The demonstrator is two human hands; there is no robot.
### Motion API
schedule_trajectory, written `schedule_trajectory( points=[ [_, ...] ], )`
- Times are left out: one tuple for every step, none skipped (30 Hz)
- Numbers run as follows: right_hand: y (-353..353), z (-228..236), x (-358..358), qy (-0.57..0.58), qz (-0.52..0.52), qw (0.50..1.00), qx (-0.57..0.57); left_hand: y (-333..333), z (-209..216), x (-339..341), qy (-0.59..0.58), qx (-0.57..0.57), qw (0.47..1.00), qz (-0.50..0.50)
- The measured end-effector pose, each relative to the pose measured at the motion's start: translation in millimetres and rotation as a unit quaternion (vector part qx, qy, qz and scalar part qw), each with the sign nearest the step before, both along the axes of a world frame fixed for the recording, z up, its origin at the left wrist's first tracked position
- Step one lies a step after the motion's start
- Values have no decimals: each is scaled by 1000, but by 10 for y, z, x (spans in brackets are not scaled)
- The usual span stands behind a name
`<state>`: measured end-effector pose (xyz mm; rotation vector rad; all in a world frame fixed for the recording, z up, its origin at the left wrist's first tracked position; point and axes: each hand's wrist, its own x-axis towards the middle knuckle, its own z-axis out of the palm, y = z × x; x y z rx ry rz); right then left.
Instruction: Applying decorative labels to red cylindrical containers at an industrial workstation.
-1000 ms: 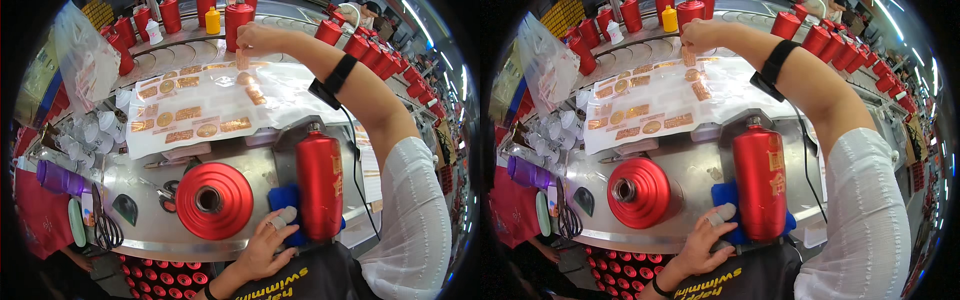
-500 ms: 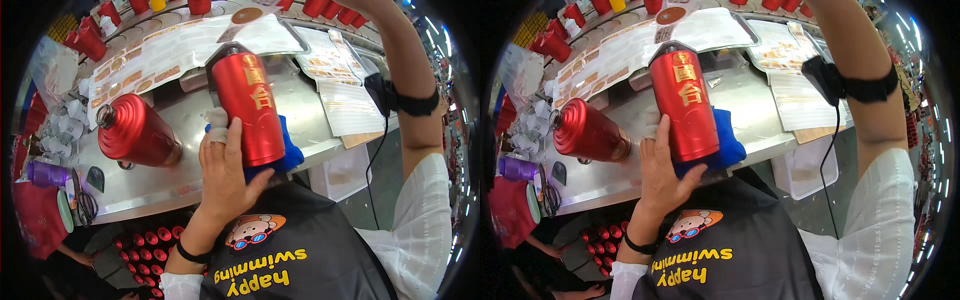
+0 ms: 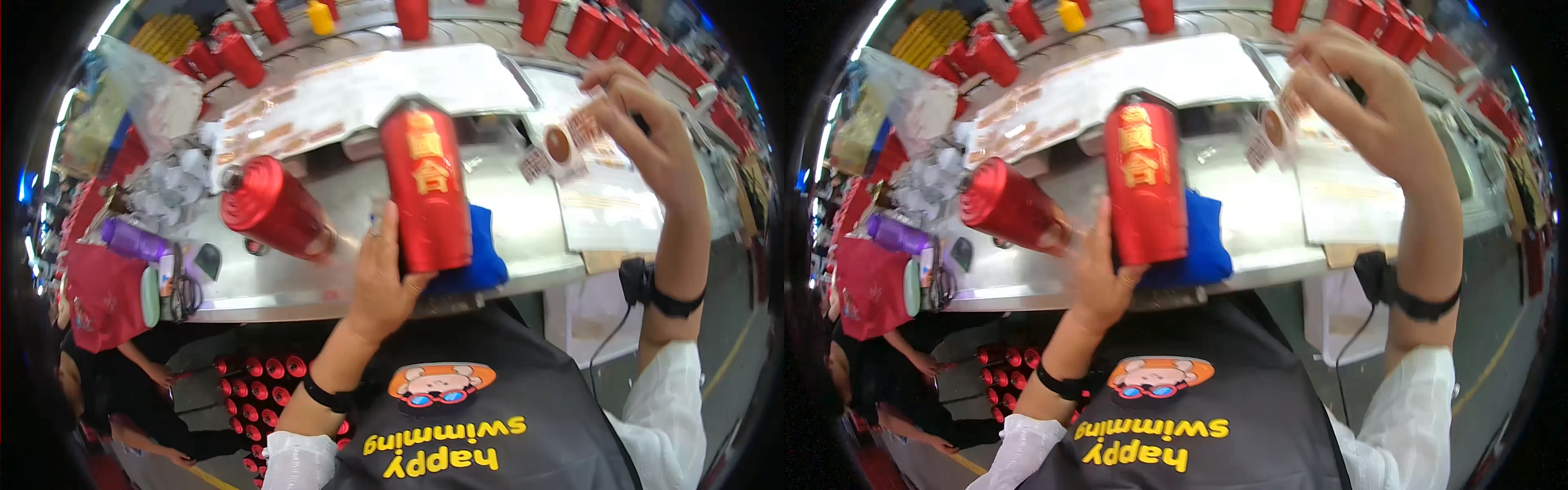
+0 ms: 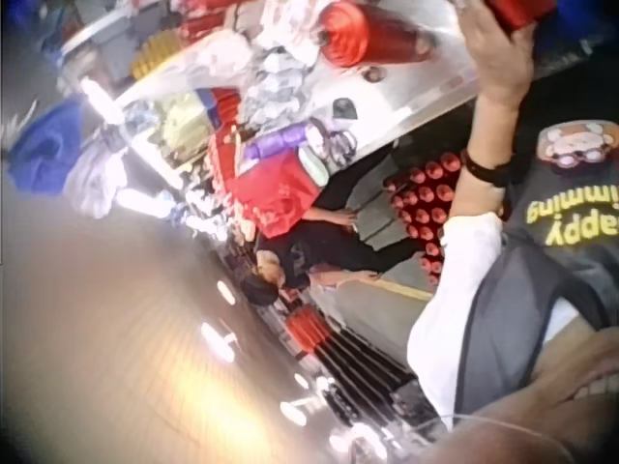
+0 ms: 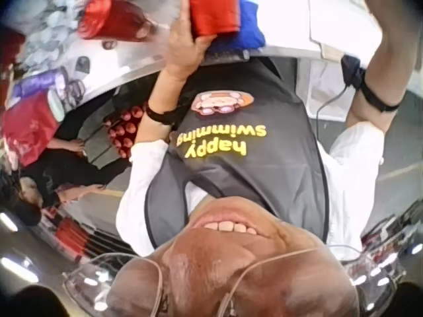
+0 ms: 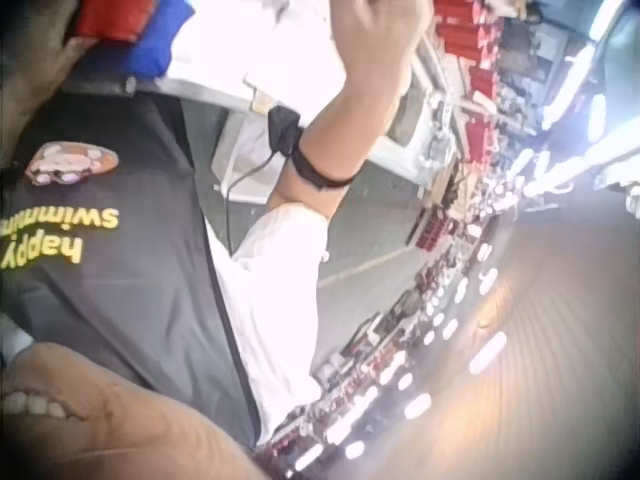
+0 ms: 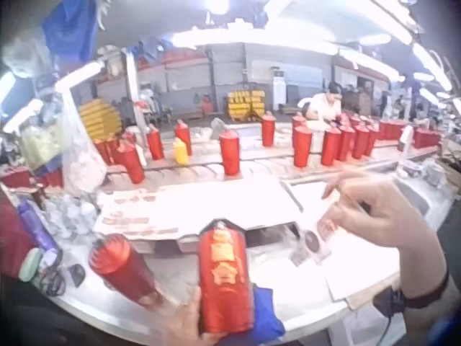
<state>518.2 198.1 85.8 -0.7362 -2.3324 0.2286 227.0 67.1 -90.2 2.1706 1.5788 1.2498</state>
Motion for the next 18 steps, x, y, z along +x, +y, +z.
schedule_trajectory(
  points=[
    [-89, 36, -47, 14, -12, 998, -52, -44, 39, -5, 16, -6, 1000, 10],
    [-135, 7, 8, -17, -38, 999, -19, -57, 63, 20, 32, -7, 999, 19],
    [-163, -93, -28, 0, -73, 997, -21, -81, 60, -10, 14, -29, 999, 7],
    [-197, -144, -37, 48, -56, 993, -92, -90, 74, -43, -6, -47, 999, -5],
    [-248, -196, 5, 48, -75, 993, -71, -91, 117, -37, 10, -27, 1000, -12],
    [-264, -271, 37, 56, -73, 994, -67, -129, 150, -57, 25, -13, 1000, -14],
    [-286, -315, -9, 83, -59, 991, -89, -188, 213, -93, 32, -1, 999, -13],
    [-305, -370, -8, 89, -59, 989, -104, -240, 316, -117, 34, 9, 999, -17],
    [-373, -398, 30, 105, -72, 983, -131, -274, 457, -136, -5, 40, 999, -31],
    [-379, -470, 5, 137, -49, 980, -134, -337, 626, -195, 3, 50, 999, -15],
    [-381, -539, 7, 134, -51, 979, -145, -418, 797, -288, -3, 74, 997, -9],
    [-380, -595, 8, 131, -53, 978, -155, -518, 976, -369, -8, 98, 995, -4],
    [-400, -638, 11, 134, -42, 978, -152, -628, 1184, -425, -93, 77, 993, -8],
    [-416, -686, 4, 145, -42, 974, -169, -726, 1405, -544, -38, 123, 991, 23],
    [-422, -717, -24, 156, -39, 969, -188, -841, 1559, -545, -172, 143, 975, 10],
    [-441, -745, -54, 157, -33, 969, -189, -900, 1767, -668, -79, 272, 957, 55],
    [-453, -779, -65, 171, -28, 965, -196, -1066, 1959, -709, -164, 298, 940, -22],
    [-465, -805, -87, 184, -21, 961, -203, -1226, 2197, -774, -146, 358, 920, -68]
  ],
)
